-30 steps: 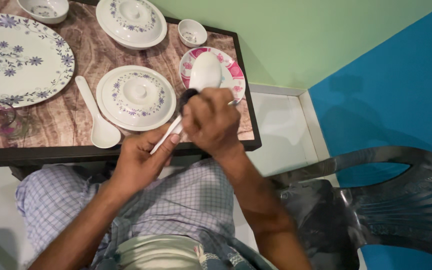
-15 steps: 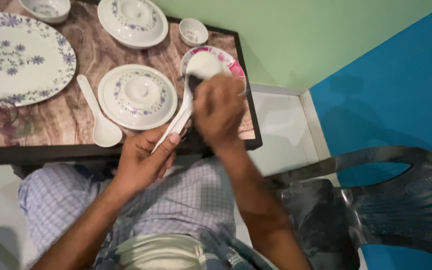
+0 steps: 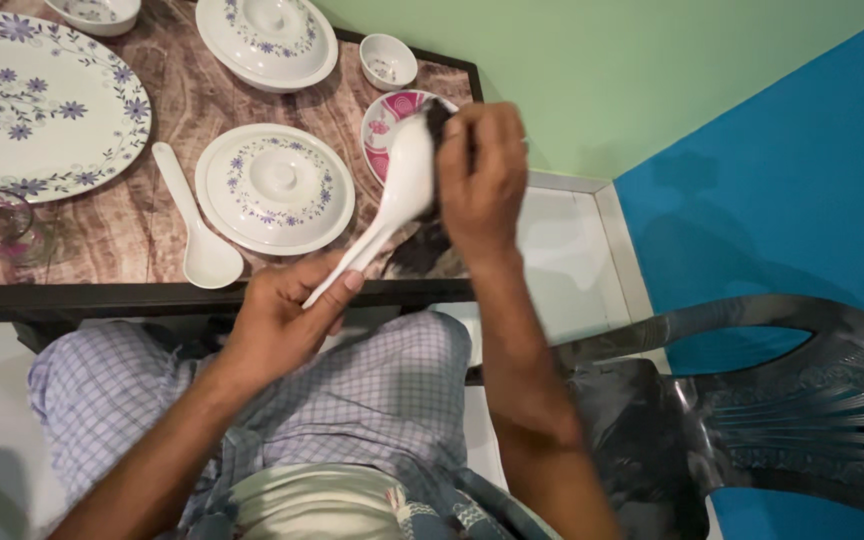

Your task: The person wipes a large serving spoon with a black cloth, repeatedly rubbing both sides of the spoon's bowl and handle, then sets it down and picks up a small spoon to wipe it in the same manner.

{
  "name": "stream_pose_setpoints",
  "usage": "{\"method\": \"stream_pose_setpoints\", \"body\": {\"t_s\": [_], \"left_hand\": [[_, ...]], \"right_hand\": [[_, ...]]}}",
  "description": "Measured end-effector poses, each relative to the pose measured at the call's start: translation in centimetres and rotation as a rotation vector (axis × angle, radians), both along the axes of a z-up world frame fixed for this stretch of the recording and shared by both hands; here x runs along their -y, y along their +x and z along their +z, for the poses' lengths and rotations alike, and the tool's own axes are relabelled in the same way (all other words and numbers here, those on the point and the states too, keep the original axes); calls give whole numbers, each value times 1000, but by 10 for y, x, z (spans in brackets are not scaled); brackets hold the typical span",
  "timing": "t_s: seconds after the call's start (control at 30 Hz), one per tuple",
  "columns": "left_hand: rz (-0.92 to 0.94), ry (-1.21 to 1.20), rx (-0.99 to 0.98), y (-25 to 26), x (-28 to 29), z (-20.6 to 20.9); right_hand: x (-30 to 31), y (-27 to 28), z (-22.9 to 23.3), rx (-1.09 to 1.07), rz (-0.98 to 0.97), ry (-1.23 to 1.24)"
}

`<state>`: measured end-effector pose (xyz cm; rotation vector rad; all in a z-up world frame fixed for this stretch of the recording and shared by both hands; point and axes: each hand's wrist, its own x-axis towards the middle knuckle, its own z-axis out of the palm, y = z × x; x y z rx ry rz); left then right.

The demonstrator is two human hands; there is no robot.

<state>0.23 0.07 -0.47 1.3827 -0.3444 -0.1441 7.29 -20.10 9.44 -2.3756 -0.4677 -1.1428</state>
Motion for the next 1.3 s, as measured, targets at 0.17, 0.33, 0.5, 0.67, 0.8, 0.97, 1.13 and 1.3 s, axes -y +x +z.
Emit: {"method": "stream_pose_setpoints", "body": {"t_s": [0.17, 0.33, 0.5, 0.67, 0.8, 0.97, 1.13, 1.3], "left_hand": [[42, 73, 111, 2, 1, 3], [121, 164, 349, 1, -4, 0], [35, 182, 130, -3, -2, 5], [102, 227, 287, 2, -1, 8], [81, 265, 324, -2, -4, 5], [126, 324, 376, 1, -4, 10], [164, 366, 563, 4, -1, 8], [165, 388, 517, -3, 2, 9]], "right_hand": [[-20, -21, -11, 48, 25, -203], [-14, -1, -13, 81, 115, -306], [-2, 9, 0, -13, -66, -83], [-31, -18, -18, -4, 103, -347], [-2, 15, -3, -38, 21, -186], [-11, 1, -1, -87, 3, -206], [-30, -24, -16, -207, 113, -478], [20, 26, 5, -172, 39, -40]]}}
